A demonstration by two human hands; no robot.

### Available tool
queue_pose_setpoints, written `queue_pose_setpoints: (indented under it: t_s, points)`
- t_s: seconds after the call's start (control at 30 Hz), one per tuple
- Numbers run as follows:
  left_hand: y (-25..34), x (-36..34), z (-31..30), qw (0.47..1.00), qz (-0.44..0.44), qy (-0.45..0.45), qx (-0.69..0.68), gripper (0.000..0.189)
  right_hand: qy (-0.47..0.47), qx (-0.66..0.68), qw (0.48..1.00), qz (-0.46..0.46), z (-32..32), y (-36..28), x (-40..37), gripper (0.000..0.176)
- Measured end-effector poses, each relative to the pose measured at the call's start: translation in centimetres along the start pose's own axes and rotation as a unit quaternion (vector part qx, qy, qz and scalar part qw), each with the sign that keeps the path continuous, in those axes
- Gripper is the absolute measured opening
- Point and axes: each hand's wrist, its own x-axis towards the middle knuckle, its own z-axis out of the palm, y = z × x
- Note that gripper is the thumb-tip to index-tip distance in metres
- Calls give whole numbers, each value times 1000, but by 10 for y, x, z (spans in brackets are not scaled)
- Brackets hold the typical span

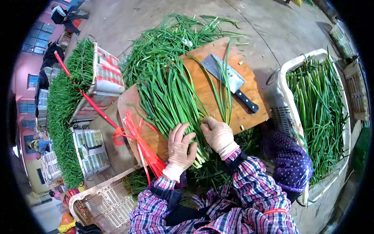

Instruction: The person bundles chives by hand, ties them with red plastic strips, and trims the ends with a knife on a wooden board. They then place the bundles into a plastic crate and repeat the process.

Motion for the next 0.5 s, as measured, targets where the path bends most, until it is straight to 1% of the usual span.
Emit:
queue_pose_setpoints:
  t_s: [0.03,0.1,0.13,0.27,0.33,0.37,0.4,0.43,0.47,0.5]
  points:
    - [-1,-1,1,1000,-1,0,-6,31,5,-40,999,-6,0,-4,10,25]
    - [-4,-2,3,1000,4,-2,-17,32,17,-61,998,2,3,-9,28,28]
    - [-5,-3,3,1000,6,4,-19,32,35,-93,995,-31,3,-16,43,31]
    - [-1,-2,0,1000,-3,-3,-14,34,28,-109,992,-48,4,-28,69,33]
    - [-1,-2,-1,1000,-4,-4,-9,34,27,-151,987,-56,7,-27,79,33]
    - [0,-2,0,1000,-4,-10,-6,35,28,-151,986,-58,6,-28,83,33]
    - [0,-3,0,1000,-9,-11,-4,40,22,-169,984,-54,6,-30,86,33]
    - [1,-2,0,1000,-9,-9,-4,40,15,-187,981,-49,5,-31,89,33]
    - [4,0,-3,999,1,-22,23,43,1,-185,982,-27,4,-34,92,33]
    - [6,2,-5,998,10,-36,49,46,2,-185,982,-28,4,-36,93,33]
